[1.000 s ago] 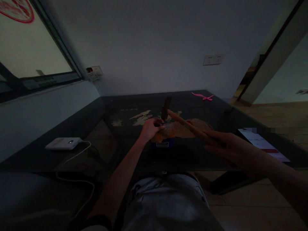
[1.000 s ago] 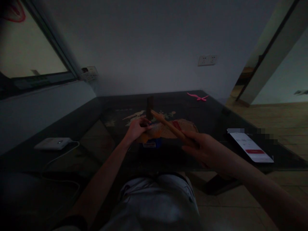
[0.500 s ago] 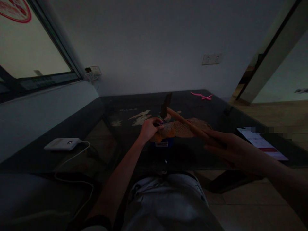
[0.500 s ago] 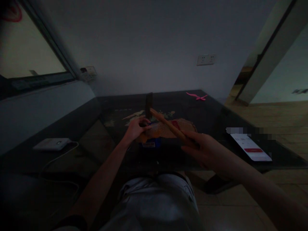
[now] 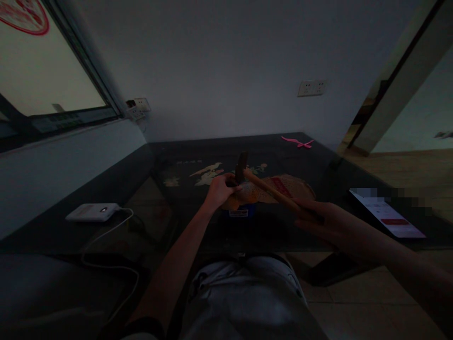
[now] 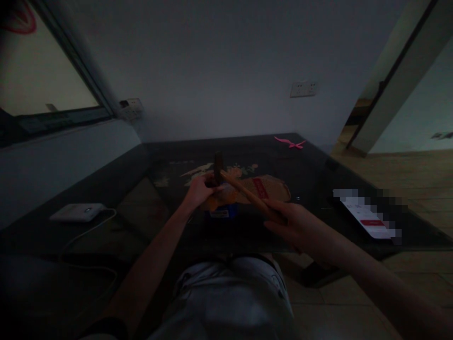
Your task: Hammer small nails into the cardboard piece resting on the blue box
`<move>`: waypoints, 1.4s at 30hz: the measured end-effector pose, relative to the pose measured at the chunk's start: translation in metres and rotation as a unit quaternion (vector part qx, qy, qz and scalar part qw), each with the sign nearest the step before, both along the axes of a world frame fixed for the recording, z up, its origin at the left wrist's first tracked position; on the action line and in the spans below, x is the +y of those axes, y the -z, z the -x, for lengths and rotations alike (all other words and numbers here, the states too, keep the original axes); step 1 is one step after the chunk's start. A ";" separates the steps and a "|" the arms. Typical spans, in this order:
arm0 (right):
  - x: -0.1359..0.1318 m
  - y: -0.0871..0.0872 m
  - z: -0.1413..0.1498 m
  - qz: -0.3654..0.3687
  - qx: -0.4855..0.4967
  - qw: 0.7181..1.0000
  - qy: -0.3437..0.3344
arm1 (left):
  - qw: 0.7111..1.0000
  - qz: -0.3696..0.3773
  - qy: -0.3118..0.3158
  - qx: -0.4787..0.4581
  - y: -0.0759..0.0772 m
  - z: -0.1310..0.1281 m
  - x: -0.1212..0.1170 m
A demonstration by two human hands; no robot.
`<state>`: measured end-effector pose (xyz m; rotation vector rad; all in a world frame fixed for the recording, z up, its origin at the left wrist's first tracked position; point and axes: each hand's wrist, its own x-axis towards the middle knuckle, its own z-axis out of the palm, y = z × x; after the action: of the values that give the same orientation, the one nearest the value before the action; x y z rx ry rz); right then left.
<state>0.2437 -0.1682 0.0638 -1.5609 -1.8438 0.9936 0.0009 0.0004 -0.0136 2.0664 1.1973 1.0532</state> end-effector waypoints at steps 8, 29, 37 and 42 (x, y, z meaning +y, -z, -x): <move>-0.008 0.020 -0.006 -0.008 0.056 0.998 0.033 | 0.998 0.011 0.028 -0.053 0.002 0.000 0.000; -0.044 0.122 0.017 0.078 0.561 0.813 0.134 | 0.994 -0.072 -0.083 0.012 -0.006 0.107 -0.054; -0.047 0.131 0.022 0.100 0.554 0.819 0.110 | 0.978 -0.025 0.000 0.208 0.038 0.148 -0.080; -0.047 0.126 0.027 0.091 0.539 0.827 0.131 | 0.969 -0.034 0.024 0.242 0.038 0.147 -0.077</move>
<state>0.2166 -0.2155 -0.0621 -0.9185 -0.7330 1.5016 -0.1460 -0.0768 -0.0514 2.4817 1.3390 0.5845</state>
